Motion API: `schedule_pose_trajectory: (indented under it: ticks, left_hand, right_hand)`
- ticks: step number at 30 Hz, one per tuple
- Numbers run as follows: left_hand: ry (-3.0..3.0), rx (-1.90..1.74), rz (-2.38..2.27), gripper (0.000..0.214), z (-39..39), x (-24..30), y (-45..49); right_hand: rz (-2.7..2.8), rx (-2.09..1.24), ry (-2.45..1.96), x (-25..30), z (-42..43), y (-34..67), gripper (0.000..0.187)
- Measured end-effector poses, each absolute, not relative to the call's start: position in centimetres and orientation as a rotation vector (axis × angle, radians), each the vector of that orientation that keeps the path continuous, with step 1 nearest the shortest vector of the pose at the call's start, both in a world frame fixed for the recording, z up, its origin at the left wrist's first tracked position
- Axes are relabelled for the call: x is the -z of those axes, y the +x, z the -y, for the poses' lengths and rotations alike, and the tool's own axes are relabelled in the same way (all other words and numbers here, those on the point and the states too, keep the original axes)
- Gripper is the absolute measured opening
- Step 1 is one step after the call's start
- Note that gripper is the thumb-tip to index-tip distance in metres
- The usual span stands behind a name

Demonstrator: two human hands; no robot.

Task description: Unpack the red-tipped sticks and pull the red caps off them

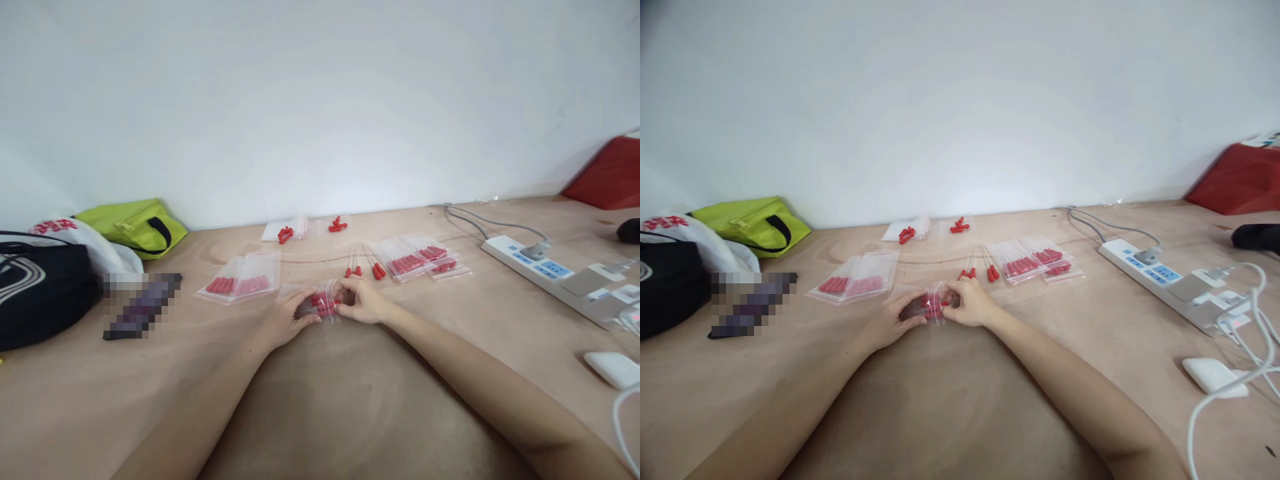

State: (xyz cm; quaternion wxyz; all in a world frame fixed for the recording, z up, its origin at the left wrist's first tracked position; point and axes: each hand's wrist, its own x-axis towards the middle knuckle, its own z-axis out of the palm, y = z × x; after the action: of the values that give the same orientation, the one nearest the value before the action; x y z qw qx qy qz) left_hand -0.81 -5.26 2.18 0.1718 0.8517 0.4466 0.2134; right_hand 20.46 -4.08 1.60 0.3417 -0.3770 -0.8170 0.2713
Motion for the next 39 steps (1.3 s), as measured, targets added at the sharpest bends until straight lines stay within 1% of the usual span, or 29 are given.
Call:
schedule_pose_trajectory:
  ticks: [4, 10, 12, 18, 20, 23, 26, 29, 31, 35, 37, 39]
  left_hand:
    - [2.422, -0.588, -1.27, 0.05, 5.2, -2.2, -0.8]
    - [2.419, -0.592, -1.266, 0.052, 5.1, -1.9, -0.9]
    - [2.423, -0.596, -1.264, 0.052, 5.1, -1.9, -0.9]
    - [2.432, -0.591, -1.259, 0.049, 5.2, -2.2, -0.9]
    - [2.434, -0.591, -1.26, 0.048, 5.2, -2.2, -0.8]
    - [2.422, -0.589, -1.278, 0.048, 5.1, -2.1, -0.9]
    - [2.386, -0.593, -1.304, 0.052, 5.0, -2.0, -0.8]
    - [2.369, -0.599, -1.32, 0.055, 5.0, -1.9, -0.8]
    - [2.363, -0.595, -1.342, 0.055, 5.0, -1.9, -0.7]
    - [2.346, -0.578, -1.387, 0.056, 5.1, -2.0, -0.7]
    - [2.347, -0.573, -1.385, 0.056, 5.1, -2.1, -0.7]
    - [2.353, -0.573, -1.377, 0.055, 5.1, -2.1, -0.7]
  right_hand:
    - [2.173, -0.703, -0.852, -1.8, 4.1, 20.5, 0.023]
    - [2.183, -0.72, -0.879, -1.8, 4.1, 20.1, 0.012]
    - [2.136, -0.845, -0.916, -1.7, 3.9, 20.7, 0.012]
    - [1.792, -1.381, -0.896, -2.1, 2.8, 23.4, 0.02]
    - [1.672, -1.479, -0.902, -2.4, 2.3, 24.3, 0.023]
    - [1.549, -1.5, -0.975, -3.2, 1.5, 26.4, 0.026]
    - [1.488, -1.37, -1.104, -4.2, 0.8, 29.1, 0.027]
    - [1.407, -1.143, -1.171, -5.1, 0.4, 31.1, 0.026]
    - [1.375, -0.916, -1.174, -5.1, 0.2, 31.1, 0.024]
    - [1.532, -0.283, -1.156, -3.3, 0.0, 29.0, 0.014]
    - [1.691, -0.083, -1.125, -2.1, 0.2, 27.9, 0.015]
    - [1.848, 0.023, -1.101, -0.9, 0.4, 27.3, 0.019]
